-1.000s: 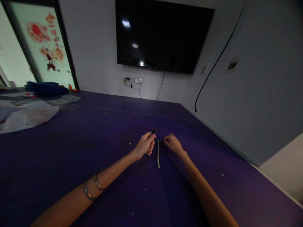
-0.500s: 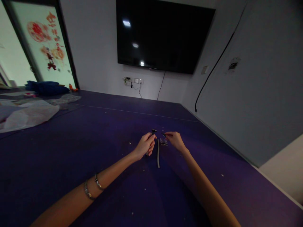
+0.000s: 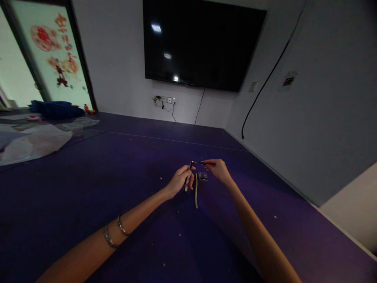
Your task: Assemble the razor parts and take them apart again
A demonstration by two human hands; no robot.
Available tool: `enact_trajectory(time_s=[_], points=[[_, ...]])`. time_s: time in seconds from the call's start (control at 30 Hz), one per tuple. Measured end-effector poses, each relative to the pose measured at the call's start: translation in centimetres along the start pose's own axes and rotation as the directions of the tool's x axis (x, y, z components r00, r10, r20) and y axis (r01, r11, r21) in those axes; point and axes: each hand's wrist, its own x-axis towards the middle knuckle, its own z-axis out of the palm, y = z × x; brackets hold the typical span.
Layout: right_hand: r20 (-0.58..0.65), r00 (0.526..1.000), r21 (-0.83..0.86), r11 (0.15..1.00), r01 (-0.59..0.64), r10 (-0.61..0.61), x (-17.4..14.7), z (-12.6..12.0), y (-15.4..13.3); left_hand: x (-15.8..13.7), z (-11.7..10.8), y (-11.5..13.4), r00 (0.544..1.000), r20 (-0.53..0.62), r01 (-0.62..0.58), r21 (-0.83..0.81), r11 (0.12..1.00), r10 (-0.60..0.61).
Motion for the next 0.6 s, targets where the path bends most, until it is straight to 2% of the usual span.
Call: enact_trajectory(time_s=[0.13,0.23,0.37,0.6], points=[[0.003,0.999,-0.022,0.999,0.042,-0.042,-0.4,-0.3,-1.8,0.0,0.1,-0.4,0.996,-0.007,-0.085,0.108,0.991,0.086],[0.006,0.992,-0.079,0.989,0.127,-0.127,-1.0,-0.4,-3.3,0.1,0.0,-0.8,0.99,0.002,-0.137,0.156,0.978,0.138],[0.025,0.97,-0.132,0.961,0.242,-0.241,-2.0,-0.4,-5.6,0.3,-0.2,-1.2,0.989,0.007,-0.146,0.162,0.976,0.146],[0.052,0.958,-0.145,0.948,0.285,-0.28,-3.4,-0.5,-8.2,0.3,-0.4,-1.0,0.986,0.014,-0.165,0.145,0.976,0.165]])
